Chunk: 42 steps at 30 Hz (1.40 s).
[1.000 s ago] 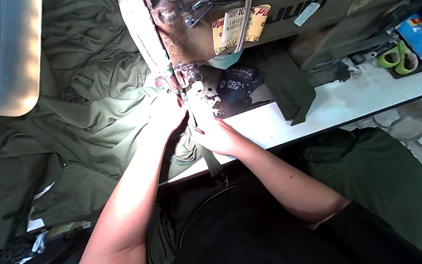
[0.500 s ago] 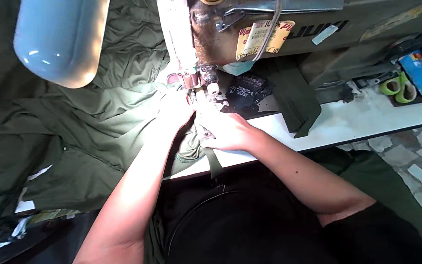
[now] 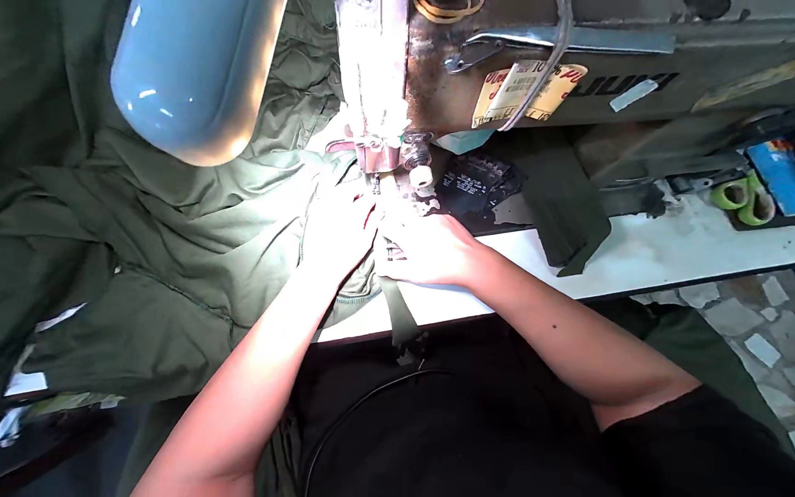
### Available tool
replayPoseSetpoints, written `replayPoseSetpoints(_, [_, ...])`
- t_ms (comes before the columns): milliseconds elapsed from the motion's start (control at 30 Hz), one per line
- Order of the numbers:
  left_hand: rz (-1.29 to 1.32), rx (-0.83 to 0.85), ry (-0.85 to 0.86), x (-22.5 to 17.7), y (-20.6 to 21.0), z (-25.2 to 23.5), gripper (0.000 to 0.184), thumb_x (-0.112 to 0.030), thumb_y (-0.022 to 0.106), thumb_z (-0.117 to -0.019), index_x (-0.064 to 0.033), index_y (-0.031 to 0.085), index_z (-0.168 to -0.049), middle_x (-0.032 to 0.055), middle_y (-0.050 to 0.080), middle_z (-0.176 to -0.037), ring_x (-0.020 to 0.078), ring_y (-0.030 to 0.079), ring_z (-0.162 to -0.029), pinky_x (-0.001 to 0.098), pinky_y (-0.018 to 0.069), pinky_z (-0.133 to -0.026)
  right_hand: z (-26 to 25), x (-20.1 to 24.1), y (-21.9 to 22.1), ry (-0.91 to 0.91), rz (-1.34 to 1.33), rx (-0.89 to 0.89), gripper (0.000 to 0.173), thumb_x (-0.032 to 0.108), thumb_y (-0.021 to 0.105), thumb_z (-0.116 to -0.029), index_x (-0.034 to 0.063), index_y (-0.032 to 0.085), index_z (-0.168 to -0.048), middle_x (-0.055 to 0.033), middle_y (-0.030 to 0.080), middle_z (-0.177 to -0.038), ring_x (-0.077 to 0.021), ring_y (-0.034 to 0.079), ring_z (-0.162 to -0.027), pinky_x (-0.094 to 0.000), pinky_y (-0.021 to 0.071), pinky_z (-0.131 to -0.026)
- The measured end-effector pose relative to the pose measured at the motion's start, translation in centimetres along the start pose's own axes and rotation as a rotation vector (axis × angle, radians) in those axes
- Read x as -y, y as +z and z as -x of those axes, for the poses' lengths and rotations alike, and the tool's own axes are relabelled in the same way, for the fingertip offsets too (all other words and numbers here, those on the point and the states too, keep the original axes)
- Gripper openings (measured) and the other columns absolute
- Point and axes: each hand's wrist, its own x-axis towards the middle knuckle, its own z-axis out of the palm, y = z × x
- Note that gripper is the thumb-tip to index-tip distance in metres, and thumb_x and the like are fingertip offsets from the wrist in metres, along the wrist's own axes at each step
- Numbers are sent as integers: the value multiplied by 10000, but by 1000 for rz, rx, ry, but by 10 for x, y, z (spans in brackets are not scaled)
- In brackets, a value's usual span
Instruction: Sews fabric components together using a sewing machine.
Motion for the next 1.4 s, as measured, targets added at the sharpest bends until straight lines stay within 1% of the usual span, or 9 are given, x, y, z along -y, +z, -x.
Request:
replayPoseSetpoints(133, [-16, 24, -14, 7, 0, -8, 314, -222, 539, -1010, -9, 755, -1095, 205, 693, -1198, 393, 642, -1172, 588, 476, -994, -4, -4, 5, 60, -54, -25, 674, 504, 622, -957, 119, 505, -1498, -178, 620, -1336, -373, 684, -1015, -567, 544, -816])
replayPoseSetpoints(533, [-25, 33, -54, 9, 3, -15, 316, -241, 534, -1026, -24, 751, -1102, 201, 688, -1176, 383, 638, -1165, 578, 477, -986, -4, -4, 9, 130, -98, -73, 649, 489, 624, -976, 154, 485, -1514, -167, 503, -1486, -350, 689, -985, -544, 557, -809])
replayPoseSetpoints(633, [-38, -4, -8, 13, 7, -13, 319, -255, 538, -1027, -15, 747, -1054, 202, 685, -1139, 386, 646, -1136, 569, 492, -961, 21, -6, 17, 85, -206, -318, 478, 358, 716, -931, 80, 654, -1315, -192, 537, -1389, -300, 680, -998, -463, 584, -787])
replayPoseSetpoints(733, [-33, -1, 12, 14, 9, -12, 345, -274, 518, -1034, -6, 732, -1070, 210, 674, -1174, 392, 633, -1169, 578, 489, -969, 76, -22, 8, 114, -237, -664, 456, -41, 647, -889, 27, 655, -1340, -232, 579, -1284, -305, 656, -1023, -435, 588, -807])
replayPoseSetpoints(833, [-47, 23, 14, 9, 6, -9, 386, -294, 498, -1041, -6, 714, -1180, 228, 659, -1230, 406, 611, -1211, 587, 453, -1024, 130, -82, -2, 304, -107, -1017, 360, -45, 504, -929, -35, 677, -1244, -291, 596, -1251, -307, 645, -995, -391, 566, -789])
replayPoseSetpoints(900, [-71, 24, 22, 8, 5, -8, 399, -308, 487, -1043, -11, 707, -1194, 230, 658, -1240, 412, 613, -1209, 596, 444, -1031, 149, -127, -1, 504, -33, -1165, 341, -11, 487, -959, -58, 653, -1252, -305, 564, -1311, -346, 605, -1087, -414, 530, -899])
replayPoseSetpoints(967, [-89, 19, 25, 8, 6, -8, 407, -318, 489, -1041, -17, 708, -1204, 224, 660, -1255, 407, 609, -1221, 598, 430, -1055, 154, -159, 9, 644, 22, -1147, 442, -23, 501, -934, -26, 602, -1364, -302, 487, -1477, -452, 468, -1375, -560, 382, -1136])
replayPoseSetpoints(1067, [-100, 11, 32, 10, 6, -8, 411, -324, 484, -1042, -25, 709, -1212, 214, 662, -1255, 396, 610, -1225, 590, 437, -1047, 144, -181, 42, 647, 150, -1152, 585, -29, 550, -887, 14, 515, -1469, -269, 410, -1581, -517, 294, -1497, -697, 242, -1171])
replayPoseSetpoints(1400, [-110, 27, 31, 10, 4, -8, 408, -322, 484, -1041, -33, 712, -1217, 209, 666, -1262, 391, 613, -1229, 577, 447, -1049, 139, -185, 50, 601, 123, -1243, 592, -53, 527, -863, -39, 508, -1455, -312, 411, -1561, -514, 320, -1486, -631, 274, -1192])
